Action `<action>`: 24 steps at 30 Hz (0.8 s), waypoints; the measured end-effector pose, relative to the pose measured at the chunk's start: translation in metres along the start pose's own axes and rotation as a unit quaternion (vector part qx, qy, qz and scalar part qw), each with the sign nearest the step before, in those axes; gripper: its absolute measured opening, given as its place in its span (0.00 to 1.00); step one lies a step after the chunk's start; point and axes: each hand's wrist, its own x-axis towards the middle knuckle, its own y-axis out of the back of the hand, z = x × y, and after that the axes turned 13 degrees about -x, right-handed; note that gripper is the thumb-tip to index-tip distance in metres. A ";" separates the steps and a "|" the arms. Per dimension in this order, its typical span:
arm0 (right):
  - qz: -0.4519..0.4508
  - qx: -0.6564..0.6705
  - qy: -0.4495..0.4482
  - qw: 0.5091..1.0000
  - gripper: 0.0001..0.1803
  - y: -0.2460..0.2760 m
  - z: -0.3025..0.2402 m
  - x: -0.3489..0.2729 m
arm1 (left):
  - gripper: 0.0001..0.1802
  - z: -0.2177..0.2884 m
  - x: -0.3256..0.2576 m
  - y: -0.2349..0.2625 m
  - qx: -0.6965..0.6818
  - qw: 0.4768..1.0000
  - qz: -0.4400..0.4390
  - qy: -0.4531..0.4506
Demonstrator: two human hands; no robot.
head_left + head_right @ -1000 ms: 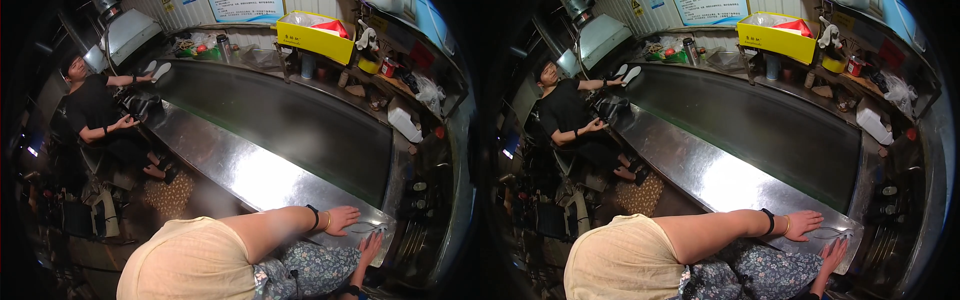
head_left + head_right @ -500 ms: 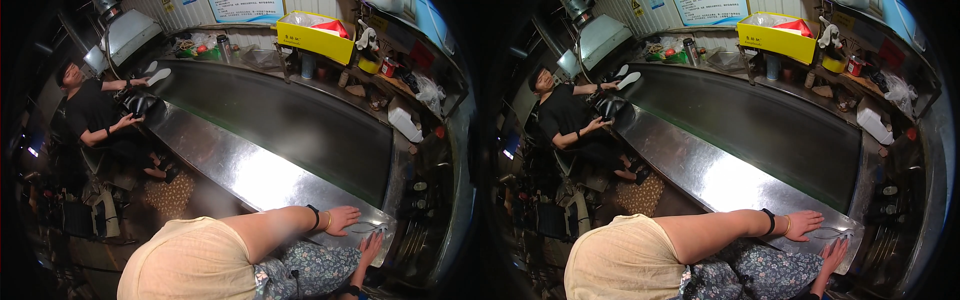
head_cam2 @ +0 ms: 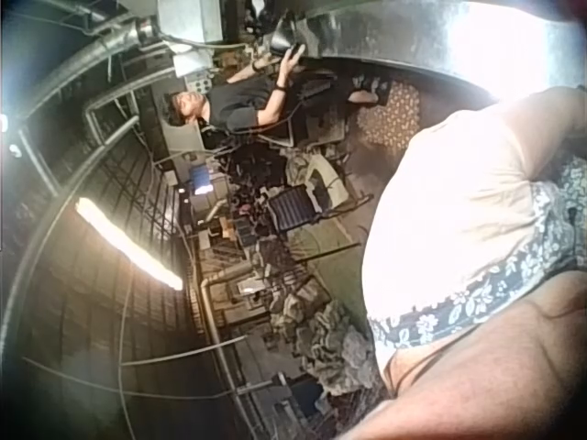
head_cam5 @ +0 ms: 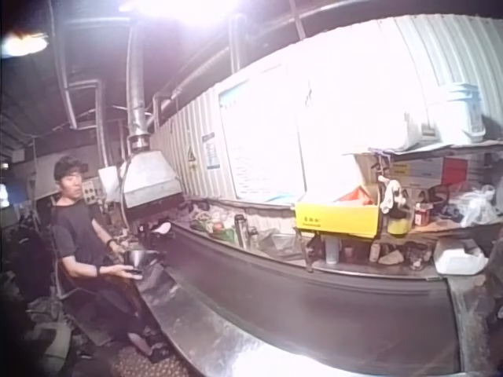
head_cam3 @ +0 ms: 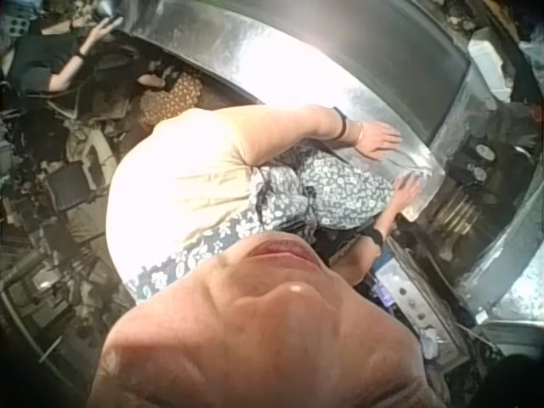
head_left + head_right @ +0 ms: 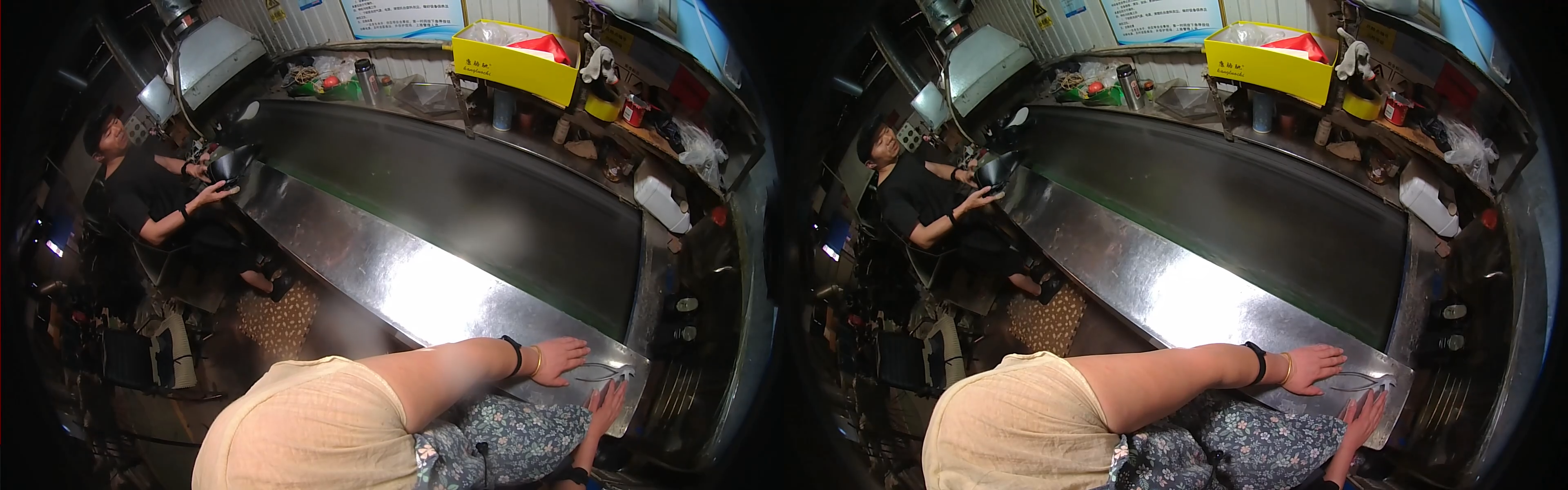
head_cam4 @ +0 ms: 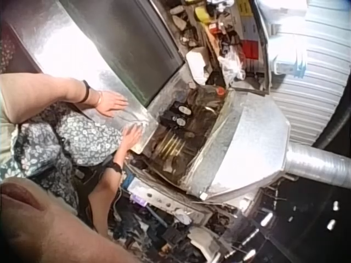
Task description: Picking up shoes from a conveyor belt, inspecting them, and performing manual adjustments.
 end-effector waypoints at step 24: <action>-0.006 0.015 -0.006 1.000 0.29 0.003 -0.003 0.002 | 0.40 -0.003 -0.001 -0.002 0.001 1.000 -0.006 0.005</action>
